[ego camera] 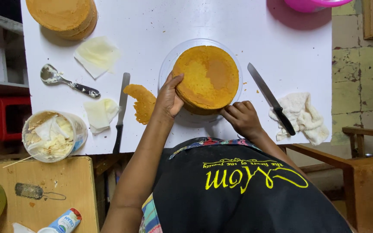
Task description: Trimming and stacking cake layers on a rotating stand
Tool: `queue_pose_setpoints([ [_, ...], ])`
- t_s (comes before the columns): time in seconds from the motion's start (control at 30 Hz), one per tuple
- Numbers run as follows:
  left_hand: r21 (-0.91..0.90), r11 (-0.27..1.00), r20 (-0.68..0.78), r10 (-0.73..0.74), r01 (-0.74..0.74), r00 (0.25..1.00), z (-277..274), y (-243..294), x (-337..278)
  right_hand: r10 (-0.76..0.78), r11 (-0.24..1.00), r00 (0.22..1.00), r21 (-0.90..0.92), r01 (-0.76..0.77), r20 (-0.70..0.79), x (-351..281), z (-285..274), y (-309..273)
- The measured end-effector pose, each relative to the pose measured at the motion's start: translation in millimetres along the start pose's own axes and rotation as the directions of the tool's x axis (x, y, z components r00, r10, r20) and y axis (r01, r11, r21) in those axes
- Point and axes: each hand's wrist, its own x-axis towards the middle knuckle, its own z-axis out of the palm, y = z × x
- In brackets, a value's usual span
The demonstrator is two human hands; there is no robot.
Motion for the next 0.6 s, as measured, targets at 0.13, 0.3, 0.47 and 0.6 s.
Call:
queue_pose_setpoints([
  [0.13,0.005,1.000,0.008,0.016,-0.016,1.000,0,1,0,0.055,0.991,0.998,0.118,-0.058,0.028,20,-30,-7],
  [0.3,-0.084,0.992,-0.004,-0.092,0.092,0.996,-4,-11,-7,0.738,0.058,0.560,0.792,-0.607,0.376,31,-74,-5],
  [0.47,-0.075,0.990,0.036,-0.118,0.120,0.992,-7,-19,-16,0.752,-0.482,0.349,0.828,-0.287,0.559,59,-127,5],
  [0.6,-0.142,0.986,-0.016,-0.093,0.090,0.996,14,-7,-38,0.429,-0.700,0.749,0.710,-0.078,0.505,126,-224,2],
])
